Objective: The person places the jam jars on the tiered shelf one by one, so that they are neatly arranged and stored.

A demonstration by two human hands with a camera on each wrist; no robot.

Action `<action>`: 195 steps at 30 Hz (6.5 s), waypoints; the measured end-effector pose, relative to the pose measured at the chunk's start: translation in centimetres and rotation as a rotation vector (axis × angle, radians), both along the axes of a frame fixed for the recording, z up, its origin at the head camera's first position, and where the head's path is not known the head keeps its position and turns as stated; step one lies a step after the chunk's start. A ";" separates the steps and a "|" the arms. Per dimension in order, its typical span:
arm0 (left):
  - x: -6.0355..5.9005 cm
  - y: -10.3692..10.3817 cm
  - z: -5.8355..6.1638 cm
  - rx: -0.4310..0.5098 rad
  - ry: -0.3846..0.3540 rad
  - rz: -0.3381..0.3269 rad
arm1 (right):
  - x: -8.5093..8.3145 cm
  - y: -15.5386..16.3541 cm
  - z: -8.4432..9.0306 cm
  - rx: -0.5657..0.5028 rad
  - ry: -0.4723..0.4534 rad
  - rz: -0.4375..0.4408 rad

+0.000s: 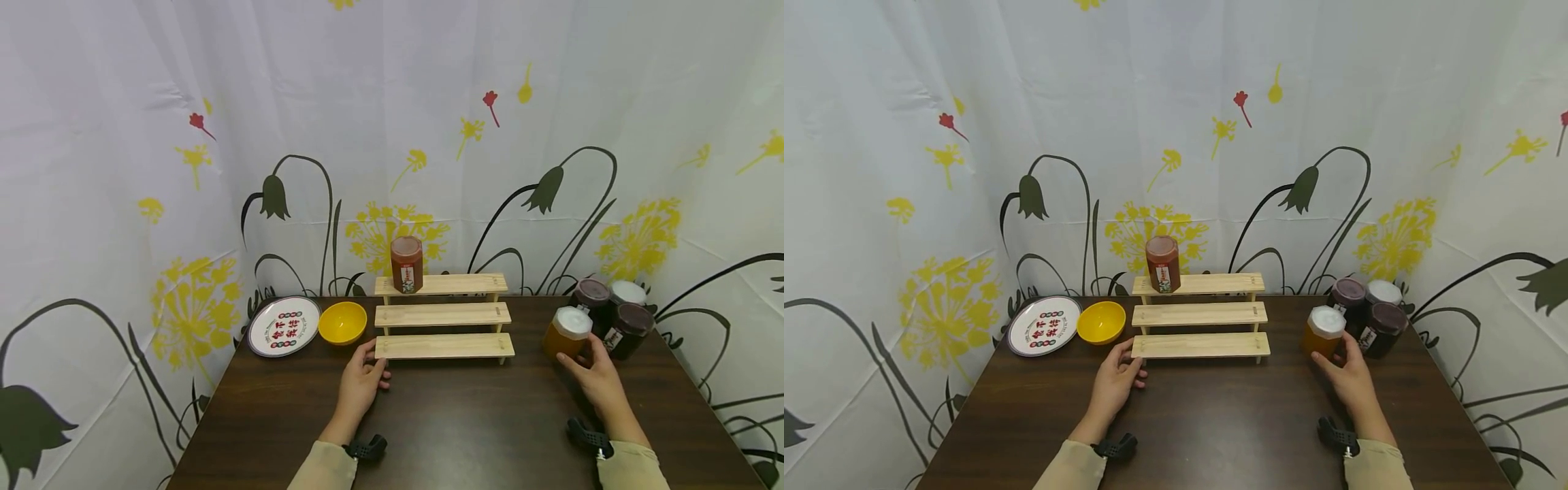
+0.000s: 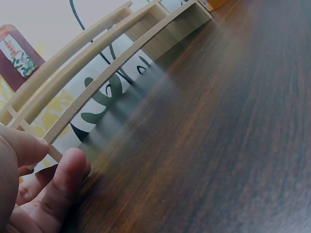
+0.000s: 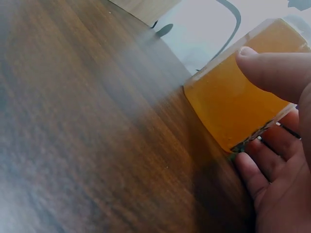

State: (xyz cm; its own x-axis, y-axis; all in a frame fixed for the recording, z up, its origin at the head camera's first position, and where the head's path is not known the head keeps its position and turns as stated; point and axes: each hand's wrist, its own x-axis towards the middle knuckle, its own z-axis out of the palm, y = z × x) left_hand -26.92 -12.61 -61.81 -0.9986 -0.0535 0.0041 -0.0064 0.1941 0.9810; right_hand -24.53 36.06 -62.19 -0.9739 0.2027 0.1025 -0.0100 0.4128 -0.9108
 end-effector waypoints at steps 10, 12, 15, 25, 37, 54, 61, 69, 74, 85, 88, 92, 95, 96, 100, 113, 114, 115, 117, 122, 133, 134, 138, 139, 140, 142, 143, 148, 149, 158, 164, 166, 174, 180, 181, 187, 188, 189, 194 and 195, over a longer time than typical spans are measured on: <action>-0.1 0.0 0.3 0.005 0.017 0.006 | 0.3 -0.5 0.6 0.044 0.004 -0.012; -0.2 0.0 0.3 0.002 0.016 0.008 | 0.4 -0.5 0.7 0.056 0.031 -0.020; -0.3 0.0 0.3 0.000 0.025 0.005 | 0.4 -0.5 0.7 0.072 0.042 -0.039; -0.4 0.0 0.0 0.023 0.047 -0.016 | 0.2 -1.4 1.9 -0.111 0.102 -0.120; -0.1 -0.2 0.1 0.037 0.045 -0.021 | -2.3 -7.7 6.6 -0.235 0.175 -0.238; 0.0 -0.3 0.2 0.030 0.029 -0.013 | -7.7 -14.9 10.3 -0.284 0.302 -0.108; -0.3 -0.2 0.2 0.029 0.036 -0.017 | -9.8 -16.4 11.7 -0.296 0.281 -0.074; 0.1 -0.1 0.0 0.044 0.033 -0.026 | -11.9 -17.2 11.7 -0.236 0.261 -0.049; 0.1 -0.1 -0.1 0.051 0.038 -0.024 | -12.7 -17.3 10.8 -0.220 0.243 -0.018; 0.2 -0.3 -0.2 0.026 0.025 -0.006 | -12.9 -16.8 10.4 -0.179 0.182 0.156; 0.2 -0.3 -0.3 0.021 0.014 -0.008 | -13.0 -16.6 10.3 -0.181 0.154 0.175; 0.2 -0.3 -0.4 0.031 0.015 -0.014 | -12.9 -16.6 10.4 -0.166 0.149 0.153; 0.1 -0.3 -0.4 0.037 0.019 -0.015 | -13.0 -16.8 10.4 -0.159 0.159 0.134; 0.1 -0.3 -0.4 0.037 0.021 -0.015 | -13.0 -16.8 10.4 -0.158 0.163 0.132; 0.0 -0.3 -0.3 0.034 0.027 -0.017 | -13.0 -17.0 10.3 -0.161 0.175 0.126; 0.1 -0.1 -0.3 0.026 0.015 -0.012 | -12.5 -17.0 9.5 -0.159 0.227 0.107; 0.2 -0.1 -0.3 0.023 0.014 -0.012 | -12.4 -17.1 9.4 -0.153 0.242 0.106; 0.2 -0.1 -0.3 0.025 0.013 -0.011 | -12.3 -17.1 9.2 -0.149 0.257 0.105; 0.2 -0.1 -0.3 0.028 0.011 -0.011 | -12.0 -17.3 8.9 -0.143 0.286 0.110; 0.3 -0.3 -0.3 0.029 0.014 -0.006 | -11.2 -17.4 8.3 -0.157 0.325 0.114; 0.3 -0.3 -0.3 0.015 0.026 -0.002 | -8.7 -15.6 9.1 -0.170 0.309 0.030; 0.3 -0.3 -0.3 0.016 0.031 -0.003 | -8.5 -15.3 9.2 -0.170 0.318 0.019; 0.2 -0.2 -0.3 0.027 0.032 -0.004 | -7.6 -14.1 9.9 -0.148 0.368 -0.022; 0.2 -0.2 -0.3 0.028 0.038 -0.010 | -7.4 -13.7 10.1 -0.137 0.375 -0.037; 0.2 -0.2 -0.3 0.031 0.036 -0.011 | -7.2 -13.4 10.2 -0.128 0.384 -0.053; 0.1 -0.1 -0.2 0.034 0.030 -0.012 | -6.7 -12.7 10.4 -0.106 0.394 -0.088; 0.1 -0.1 -0.2 0.036 0.029 -0.013 | -6.4 -12.4 10.5 -0.096 0.398 -0.106; 0.2 -0.1 -0.1 0.032 0.025 -0.018 | -4.7 -10.5 11.3 -0.079 0.415 -0.201; 0.3 -0.1 -0.1 0.031 0.025 -0.018 | -4.4 -10.0 11.5 -0.086 0.417 -0.222; 0.4 -0.1 -0.1 0.023 0.029 -0.017 | -2.2 -5.2 12.4 -0.065 0.523 -0.454; 0.4 -0.3 -0.1 0.027 0.026 -0.020 | -0.3 -2.2 12.0 -0.062 0.486 -0.592; 0.4 -0.4 -0.2 0.026 0.030 -0.019 | 0.2 -1.4 11.7 -0.084 0.459 -0.613; 0.3 -0.2 0.0 0.019 0.031 -0.019 | 1.3 1.0 9.7 -0.184 0.333 -0.650; 0.2 -0.2 0.0 0.012 0.022 -0.012 | 0.8 2.1 7.3 -0.220 0.325 -0.648; 0.2 -0.2 -0.1 0.011 0.021 -0.015 | 0.7 2.3 6.8 -0.236 0.309 -0.645; 0.2 -0.3 0.0 0.020 0.031 -0.017 | 0.1 2.8 4.7 -0.461 0.216 -0.609; 0.2 -0.3 0.0 0.021 0.032 -0.016 | 0.0 2.9 4.4 -0.503 0.209 -0.598; 0.2 -0.3 0.0 0.024 0.032 -0.015 | 0.0 3.0 4.1 -0.535 0.201 -0.588; 0.3 -0.3 0.1 0.026 0.024 -0.010 | -0.5 3.4 2.6 -0.660 0.212 -0.523; 0.3 -0.3 0.1 0.027 0.023 -0.009 | -0.5 3.4 2.3 -0.681 0.234 -0.506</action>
